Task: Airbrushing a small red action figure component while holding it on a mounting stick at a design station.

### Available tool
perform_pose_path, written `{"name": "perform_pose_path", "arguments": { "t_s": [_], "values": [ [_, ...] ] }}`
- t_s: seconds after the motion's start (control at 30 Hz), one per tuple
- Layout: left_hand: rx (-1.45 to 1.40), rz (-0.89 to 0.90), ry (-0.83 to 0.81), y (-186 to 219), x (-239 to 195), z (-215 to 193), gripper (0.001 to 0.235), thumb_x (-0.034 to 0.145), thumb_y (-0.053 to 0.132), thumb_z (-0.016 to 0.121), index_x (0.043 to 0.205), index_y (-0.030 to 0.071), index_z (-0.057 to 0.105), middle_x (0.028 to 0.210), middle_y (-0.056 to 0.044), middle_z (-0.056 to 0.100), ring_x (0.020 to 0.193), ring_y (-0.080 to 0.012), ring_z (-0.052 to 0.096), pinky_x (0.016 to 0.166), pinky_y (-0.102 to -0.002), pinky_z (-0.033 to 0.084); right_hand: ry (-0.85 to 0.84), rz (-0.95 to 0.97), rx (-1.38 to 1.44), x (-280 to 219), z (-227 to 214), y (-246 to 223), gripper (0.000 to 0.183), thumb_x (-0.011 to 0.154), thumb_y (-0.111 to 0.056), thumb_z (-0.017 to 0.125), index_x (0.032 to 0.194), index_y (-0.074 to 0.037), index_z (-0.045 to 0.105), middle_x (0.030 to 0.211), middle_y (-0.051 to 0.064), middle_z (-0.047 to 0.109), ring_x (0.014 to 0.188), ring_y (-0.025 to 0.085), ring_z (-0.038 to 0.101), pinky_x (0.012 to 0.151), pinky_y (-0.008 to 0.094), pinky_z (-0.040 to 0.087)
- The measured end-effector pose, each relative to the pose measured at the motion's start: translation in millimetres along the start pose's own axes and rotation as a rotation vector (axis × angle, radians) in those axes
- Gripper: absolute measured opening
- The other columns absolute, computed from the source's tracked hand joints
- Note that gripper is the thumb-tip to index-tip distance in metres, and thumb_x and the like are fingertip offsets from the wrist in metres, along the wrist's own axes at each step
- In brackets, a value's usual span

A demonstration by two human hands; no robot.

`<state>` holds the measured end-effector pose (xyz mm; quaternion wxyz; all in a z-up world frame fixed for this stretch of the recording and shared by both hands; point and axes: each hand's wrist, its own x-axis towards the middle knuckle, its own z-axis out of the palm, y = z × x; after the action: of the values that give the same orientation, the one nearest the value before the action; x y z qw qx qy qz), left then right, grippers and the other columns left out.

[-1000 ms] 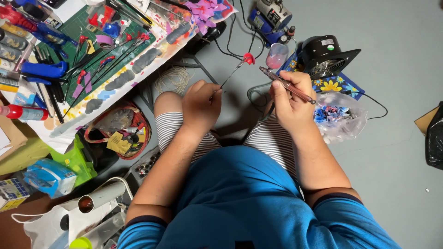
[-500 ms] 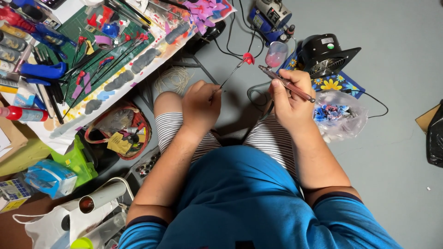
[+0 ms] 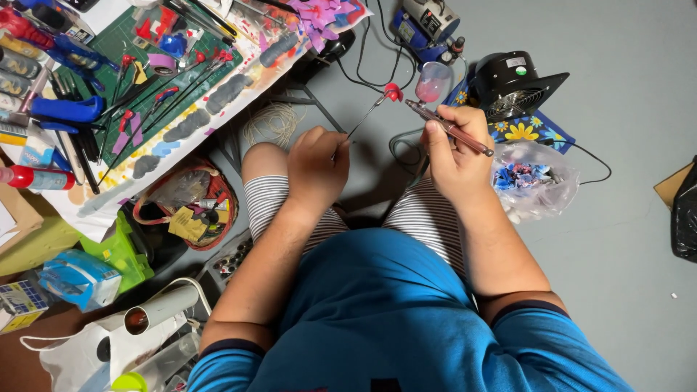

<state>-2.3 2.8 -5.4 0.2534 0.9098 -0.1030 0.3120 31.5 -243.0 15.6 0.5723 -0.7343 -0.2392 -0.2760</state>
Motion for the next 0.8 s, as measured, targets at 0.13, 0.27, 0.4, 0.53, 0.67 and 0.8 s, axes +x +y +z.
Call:
{"name": "perform_pose_path", "arguments": {
  "t_s": [0.13, 0.27, 0.4, 0.53, 0.67, 0.8],
  "values": [
    [-0.024, -0.032, -0.007, -1, -1, 1, 0.007, 0.084, 0.008, 0.076, 0.087, 0.013, 0.071, 0.065, 0.000, 0.050, 0.060, -0.0247, 0.059, 0.056, -0.037, 0.049, 0.012, 0.002, 0.011, -1, 1, 2, 0.016, 0.103, 0.006, 0.069, 0.116, 0.011, 0.062, 0.068, 0.017, 0.070, 0.058, 0.026, 0.068, 0.057, 0.036, 0.052],
    [-0.115, -0.177, -0.056, 4, -2, 2, 0.006, 0.083, 0.010, 0.077, 0.086, 0.014, 0.074, 0.065, 0.001, 0.056, 0.062, -0.0239, 0.062, 0.056, -0.037, 0.050, 0.010, 0.007, 0.021, -4, -1, 2, 0.016, 0.103, 0.006, 0.069, 0.116, 0.011, 0.062, 0.068, 0.018, 0.070, 0.059, 0.026, 0.068, 0.058, 0.036, 0.053],
    [-0.191, -0.293, -0.112, 10, 0, -1, 0.004, 0.083, 0.010, 0.076, 0.087, 0.012, 0.076, 0.064, -0.003, 0.057, 0.065, -0.0261, 0.064, 0.060, -0.036, 0.051, 0.007, 0.008, 0.025, -5, -1, -1, 0.017, 0.101, 0.006, 0.071, 0.115, 0.011, 0.063, 0.068, 0.018, 0.069, 0.058, 0.027, 0.068, 0.057, 0.036, 0.052],
    [-0.241, -0.356, -0.122, 11, 1, -2, 0.004, 0.083, 0.010, 0.076, 0.087, 0.012, 0.076, 0.064, -0.003, 0.058, 0.065, -0.0245, 0.065, 0.061, -0.034, 0.052, 0.009, 0.005, 0.019, -6, -1, -1, 0.017, 0.101, 0.006, 0.071, 0.115, 0.011, 0.063, 0.067, 0.018, 0.069, 0.058, 0.027, 0.067, 0.058, 0.037, 0.052],
    [-0.282, -0.439, -0.151, 11, 2, -2, 0.004, 0.084, 0.011, 0.074, 0.087, 0.012, 0.077, 0.065, -0.002, 0.060, 0.066, -0.0218, 0.065, 0.063, -0.032, 0.052, 0.005, -0.001, -0.004, -6, -2, 1, 0.017, 0.101, 0.006, 0.073, 0.115, 0.011, 0.065, 0.067, 0.019, 0.068, 0.059, 0.028, 0.067, 0.058, 0.038, 0.052],
    [-0.293, -0.448, -0.168, 12, 5, -5, 0.006, 0.085, 0.009, 0.073, 0.089, 0.009, 0.078, 0.066, -0.004, 0.060, 0.068, -0.0229, 0.065, 0.064, -0.032, 0.052, 0.013, 0.007, 0.003, -8, 1, 2, 0.016, 0.101, 0.005, 0.072, 0.114, 0.010, 0.064, 0.068, 0.017, 0.070, 0.058, 0.027, 0.068, 0.058, 0.037, 0.052]
  ]
}}
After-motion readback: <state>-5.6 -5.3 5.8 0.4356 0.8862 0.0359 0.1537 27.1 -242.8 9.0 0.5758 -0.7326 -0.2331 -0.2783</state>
